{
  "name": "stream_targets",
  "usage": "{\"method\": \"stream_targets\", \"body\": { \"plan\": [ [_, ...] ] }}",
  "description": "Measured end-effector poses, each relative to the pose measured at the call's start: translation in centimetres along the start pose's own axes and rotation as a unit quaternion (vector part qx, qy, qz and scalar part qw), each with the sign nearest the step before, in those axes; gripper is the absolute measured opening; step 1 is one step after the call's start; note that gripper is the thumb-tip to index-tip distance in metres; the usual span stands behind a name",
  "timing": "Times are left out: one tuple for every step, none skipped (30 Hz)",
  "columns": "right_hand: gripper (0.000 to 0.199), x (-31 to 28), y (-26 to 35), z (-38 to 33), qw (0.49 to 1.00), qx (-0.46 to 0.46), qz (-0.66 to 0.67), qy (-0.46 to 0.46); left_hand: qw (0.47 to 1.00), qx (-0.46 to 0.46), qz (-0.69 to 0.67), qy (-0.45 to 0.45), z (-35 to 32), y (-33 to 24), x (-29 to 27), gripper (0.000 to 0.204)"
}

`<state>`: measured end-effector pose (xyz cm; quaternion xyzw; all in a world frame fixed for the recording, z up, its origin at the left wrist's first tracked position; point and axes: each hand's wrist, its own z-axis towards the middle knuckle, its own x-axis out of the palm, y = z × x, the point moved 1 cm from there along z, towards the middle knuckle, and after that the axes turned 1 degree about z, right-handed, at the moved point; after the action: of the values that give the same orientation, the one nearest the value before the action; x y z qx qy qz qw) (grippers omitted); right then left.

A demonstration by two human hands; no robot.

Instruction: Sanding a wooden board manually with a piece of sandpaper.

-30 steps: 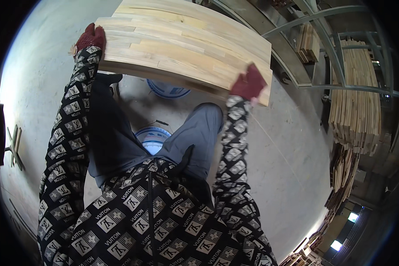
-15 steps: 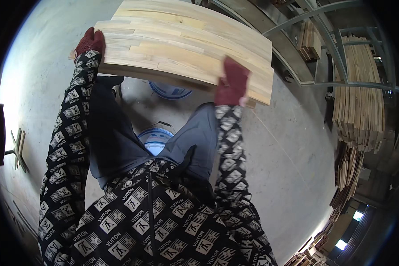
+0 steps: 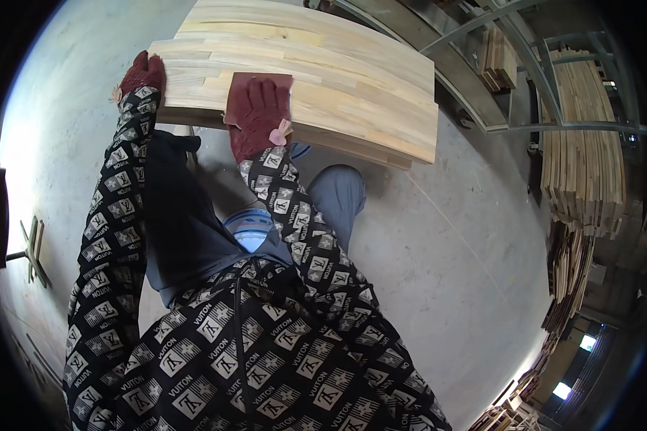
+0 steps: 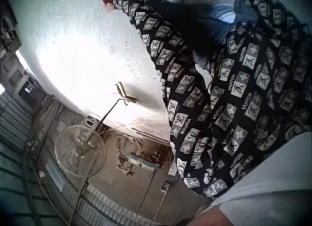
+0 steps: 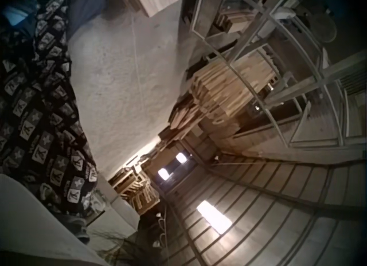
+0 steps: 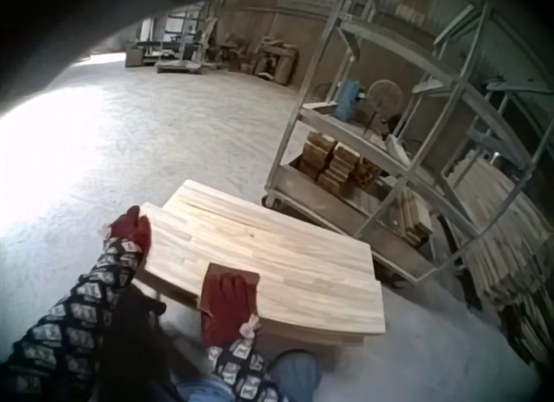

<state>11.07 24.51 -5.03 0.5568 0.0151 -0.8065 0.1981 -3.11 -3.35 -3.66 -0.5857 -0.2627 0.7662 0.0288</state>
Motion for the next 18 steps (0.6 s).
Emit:
{"method": "stream_targets", "body": {
  "plan": [
    [0.057, -0.3, 0.0, -0.3, 0.999, 0.021, 0.025, -0.004, 1.0, 0.012, 0.001, 0.003, 0.0, 0.0, 0.0, 0.065],
    [0.055, -0.9, -0.7, -0.9, 0.997, 0.017, 0.054, -0.043, 1.0, 0.012, -0.004, 0.002, 0.0, -0.1, 0.1, 0.065],
    [0.053, -1.9, -2.0, -1.8, 0.994, -0.011, 0.072, -0.079, 1.0, 0.01, -0.008, 0.002, 0.0, 0.0, 0.1, 0.064],
    [0.052, -2.9, -4.0, -2.8, 0.989, 0.019, 0.089, -0.121, 1.0, 0.004, -0.011, 0.011, -0.1, -0.1, 0.2, 0.064],
    [0.05, -4.2, -6.6, -4.1, 0.982, 0.086, 0.107, -0.131, 1.0, 0.0, -0.01, 0.012, -0.1, -0.1, 0.2, 0.064],
    [0.049, -5.6, -9.0, -5.6, 0.979, 0.116, 0.066, -0.153, 1.0, -0.003, -0.008, 0.007, -0.2, -0.1, 0.2, 0.064],
    [0.048, -7.2, -11.8, -6.7, 0.971, 0.125, 0.083, -0.188, 1.0, -0.008, -0.008, 0.006, -0.2, -0.1, 0.2, 0.064],
    [0.047, -8.8, -14.6, -7.9, 0.968, 0.136, 0.06, -0.204, 1.0, -0.011, -0.007, 0.005, -0.2, -0.1, 0.1, 0.063],
    [0.047, -10.4, -17.2, -9.0, 0.965, 0.161, -0.001, -0.206, 1.0, -0.014, -0.004, 0.009, -0.2, -0.2, 0.1, 0.063],
    [0.046, -12.0, -19.5, -10.1, 0.966, 0.166, -0.044, -0.191, 1.0, -0.014, -0.004, 0.009, -0.2, -0.1, 0.1, 0.063],
    [0.044, -12.5, -21.3, -10.7, 0.962, 0.186, -0.053, -0.194, 1.0, -0.019, -0.004, 0.011, -0.2, -0.2, 0.1, 0.063],
    [0.042, -12.5, -22.6, -11.0, 0.947, 0.263, -0.052, -0.179, 1.0, -0.015, -0.006, 0.007, -0.2, -0.2, 0.1, 0.063],
    [0.041, -11.9, -22.8, -10.9, 0.943, 0.257, -0.015, -0.211, 1.0, -0.018, -0.009, 0.007, -0.2, -0.2, 0.2, 0.063],
    [0.04, -10.6, -22.2, -10.4, 0.928, 0.29, 0.029, -0.23, 1.0, -0.022, -0.004, 0.006, -0.2, -0.1, 0.2, 0.063],
    [0.039, -9.0, -20.8, -9.4, 0.915, 0.307, 0.084, -0.249, 1.0, -0.02, 0.001, 0.005, -0.1, -0.1, 0.1, 0.063],
    [0.045, -7.2, -18.5, -8.1, 0.949, 0.23, 0.006, -0.217, 1.0, -0.016, 0.006, -0.002, -0.1, -0.1, 0.1, 0.063],
    [0.049, -4.4, -15.2, -6.6, 0.934, 0.166, 0.203, -0.244, 1.0, -0.015, 0.005, 0.001, 0.0, -0.1, 0.1, 0.063],
    [0.054, -2.0, -11.7, -5.1, 0.832, 0.085, 0.481, -0.265, 1.0, -0.013, 0.004, 0.0, 0.0, -0.1, 0.1, 0.063]
  ]
}}
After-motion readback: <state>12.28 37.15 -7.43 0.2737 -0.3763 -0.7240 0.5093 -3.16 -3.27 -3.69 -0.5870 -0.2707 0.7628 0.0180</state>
